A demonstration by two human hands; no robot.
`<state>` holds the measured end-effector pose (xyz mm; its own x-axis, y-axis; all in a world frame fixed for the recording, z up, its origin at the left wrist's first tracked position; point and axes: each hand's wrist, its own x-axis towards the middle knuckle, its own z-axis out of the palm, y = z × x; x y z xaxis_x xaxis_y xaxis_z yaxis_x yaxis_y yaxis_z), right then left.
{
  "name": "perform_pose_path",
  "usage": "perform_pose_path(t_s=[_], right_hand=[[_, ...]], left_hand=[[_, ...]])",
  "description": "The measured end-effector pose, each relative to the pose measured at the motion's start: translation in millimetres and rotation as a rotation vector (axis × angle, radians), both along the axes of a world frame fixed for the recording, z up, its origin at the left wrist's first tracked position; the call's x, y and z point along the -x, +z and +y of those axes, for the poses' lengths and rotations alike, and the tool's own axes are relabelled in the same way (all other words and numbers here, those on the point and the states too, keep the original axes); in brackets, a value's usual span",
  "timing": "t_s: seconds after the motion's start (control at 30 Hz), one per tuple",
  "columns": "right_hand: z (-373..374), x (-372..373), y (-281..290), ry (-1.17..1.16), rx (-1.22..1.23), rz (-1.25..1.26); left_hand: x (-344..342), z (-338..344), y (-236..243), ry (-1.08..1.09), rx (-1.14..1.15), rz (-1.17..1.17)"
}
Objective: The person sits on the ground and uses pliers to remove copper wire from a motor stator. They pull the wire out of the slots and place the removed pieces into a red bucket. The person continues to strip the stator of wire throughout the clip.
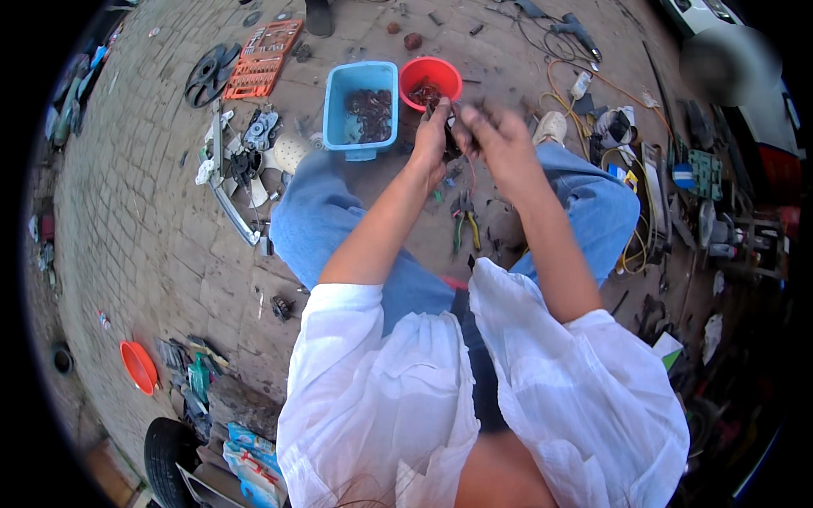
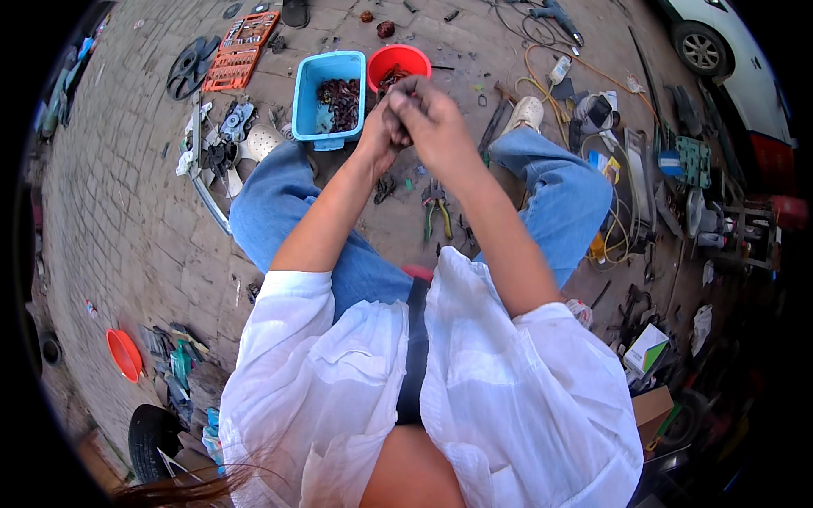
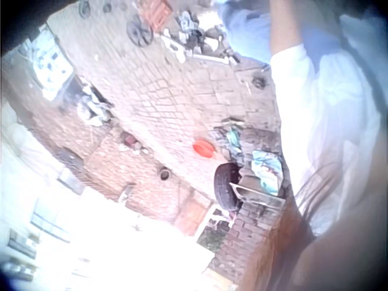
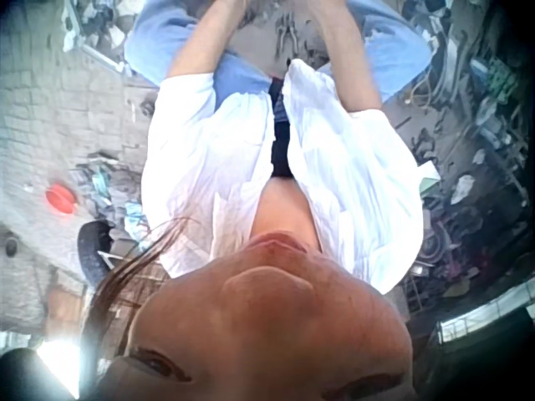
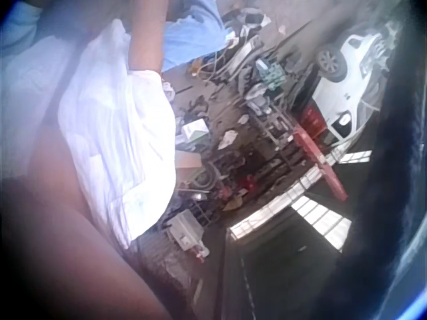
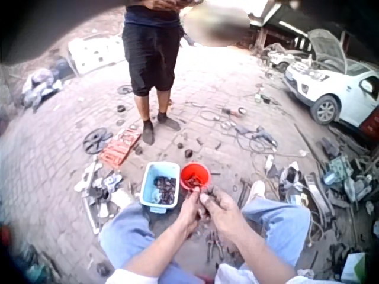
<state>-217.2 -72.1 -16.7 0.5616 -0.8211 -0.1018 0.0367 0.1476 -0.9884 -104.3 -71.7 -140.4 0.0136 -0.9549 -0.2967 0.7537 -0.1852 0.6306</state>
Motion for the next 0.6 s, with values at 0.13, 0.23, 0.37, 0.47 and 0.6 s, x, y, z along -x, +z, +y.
perform_pose_path(t_s=[0.13, 0.23, 0.37, 0.47, 0.6], right_hand=[[-34.4, 4.8, -14.6, 0.002, -0.184, -0.322], [-37.9, 21.6, -19.9, 0.019, -0.243, -0.399], [-24.6, 27.0, -22.3, -0.004, 0.012, 0.191], [-6.2, 42.9, -49.1, 0.107, 0.104, 0.325], [51.4, 34.5, -65.4, 0.178, 0.163, 0.137]], left_hand=[[17.4, -14.2, -20.6, 0.142, -0.123, -0.022], [14.6, -19.1, -36.3, 0.042, -0.179, 0.086], [-4.1, -20.9, -63.3, -0.030, -0.230, 0.125], [0.9, -9.1, -41.5, -0.037, -0.325, 0.191], [10.4, 30.4, -25.2, 0.047, -0.383, 0.031]])
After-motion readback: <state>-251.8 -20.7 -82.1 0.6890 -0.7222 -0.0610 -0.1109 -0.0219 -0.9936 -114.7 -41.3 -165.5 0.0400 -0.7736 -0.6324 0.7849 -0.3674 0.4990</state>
